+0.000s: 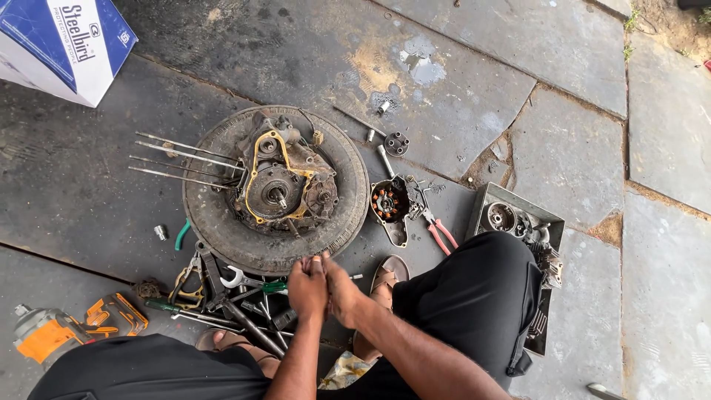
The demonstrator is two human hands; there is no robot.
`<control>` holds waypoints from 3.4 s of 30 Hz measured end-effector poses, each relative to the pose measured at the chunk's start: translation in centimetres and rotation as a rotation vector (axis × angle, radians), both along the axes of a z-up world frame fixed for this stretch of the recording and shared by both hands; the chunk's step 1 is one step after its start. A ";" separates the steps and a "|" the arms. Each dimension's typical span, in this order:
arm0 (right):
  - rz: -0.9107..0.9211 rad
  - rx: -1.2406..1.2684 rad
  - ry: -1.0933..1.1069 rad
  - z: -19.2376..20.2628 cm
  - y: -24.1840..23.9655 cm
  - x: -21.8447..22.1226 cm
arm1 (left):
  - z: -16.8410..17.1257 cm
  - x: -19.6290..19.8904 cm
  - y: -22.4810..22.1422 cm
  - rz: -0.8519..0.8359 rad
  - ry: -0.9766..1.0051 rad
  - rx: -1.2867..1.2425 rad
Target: The person sits on the ground repairing a scooter wheel hub assembly. They use a screwdriver to work on the hub, pick up a long rod and place it in a parts tray, handle small components from the tray, and use a hammer and wrench on the hub bolts.
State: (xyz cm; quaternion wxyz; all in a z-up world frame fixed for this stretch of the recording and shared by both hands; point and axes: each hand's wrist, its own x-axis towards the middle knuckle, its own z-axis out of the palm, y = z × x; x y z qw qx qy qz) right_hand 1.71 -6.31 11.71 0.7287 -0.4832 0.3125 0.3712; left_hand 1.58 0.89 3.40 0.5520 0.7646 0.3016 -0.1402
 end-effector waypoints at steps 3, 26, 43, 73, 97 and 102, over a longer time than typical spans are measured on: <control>0.097 0.005 -0.073 0.4 0.0 -0.5 | -0.8 0.4 0.8 0.097 -0.048 0.013; 0.111 0.114 -0.199 -1.7 -0.9 -0.6 | 0.3 1.3 1.8 0.649 -0.037 -0.607; -0.663 0.181 0.045 -7.6 -6.0 3.4 | 3.1 -1.4 -2.6 0.037 -0.230 -0.417; -0.440 0.076 0.138 -9.7 -6.9 2.4 | 6.2 -1.4 -3.2 -0.407 -0.639 0.159; -0.187 0.134 0.102 -0.2 -3.8 2.6 | 7.0 0.0 -1.9 -0.288 -0.241 -0.124; -0.043 0.413 0.007 -1.7 -3.5 0.3 | -0.6 0.1 0.4 -0.014 -0.197 0.083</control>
